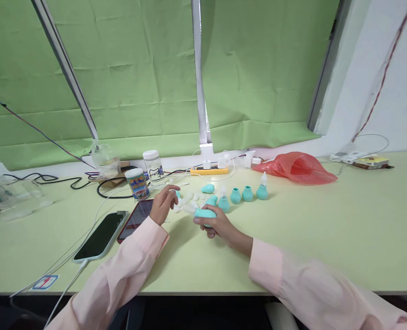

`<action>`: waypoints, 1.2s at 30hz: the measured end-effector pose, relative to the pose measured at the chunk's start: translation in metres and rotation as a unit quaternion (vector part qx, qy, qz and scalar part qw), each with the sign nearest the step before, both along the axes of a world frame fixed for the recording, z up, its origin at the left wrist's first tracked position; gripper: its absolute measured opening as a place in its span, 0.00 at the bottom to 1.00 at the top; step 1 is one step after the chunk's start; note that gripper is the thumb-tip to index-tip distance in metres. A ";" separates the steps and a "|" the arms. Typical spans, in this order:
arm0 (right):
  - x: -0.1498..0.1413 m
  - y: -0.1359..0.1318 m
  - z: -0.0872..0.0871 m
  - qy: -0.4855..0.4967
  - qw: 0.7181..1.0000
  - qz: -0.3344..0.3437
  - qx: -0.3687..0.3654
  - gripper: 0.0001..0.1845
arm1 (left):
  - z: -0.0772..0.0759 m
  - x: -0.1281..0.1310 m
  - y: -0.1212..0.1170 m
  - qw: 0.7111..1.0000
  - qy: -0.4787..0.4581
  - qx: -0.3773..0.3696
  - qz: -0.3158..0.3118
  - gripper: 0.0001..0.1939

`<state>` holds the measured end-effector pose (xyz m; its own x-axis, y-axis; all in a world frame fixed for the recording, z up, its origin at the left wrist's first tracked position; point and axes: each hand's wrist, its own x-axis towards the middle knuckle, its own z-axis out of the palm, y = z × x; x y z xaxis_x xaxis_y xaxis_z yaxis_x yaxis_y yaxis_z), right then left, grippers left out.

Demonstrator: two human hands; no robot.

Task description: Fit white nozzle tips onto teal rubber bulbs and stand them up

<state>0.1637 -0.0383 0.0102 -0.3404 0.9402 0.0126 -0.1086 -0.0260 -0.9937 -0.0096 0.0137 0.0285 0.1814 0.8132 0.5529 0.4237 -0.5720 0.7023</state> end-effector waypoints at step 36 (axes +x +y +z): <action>0.002 0.006 -0.011 -0.162 0.971 -0.046 0.170 0.11 | -0.012 -0.003 0.016 0.991 0.120 -0.058 0.001 0.08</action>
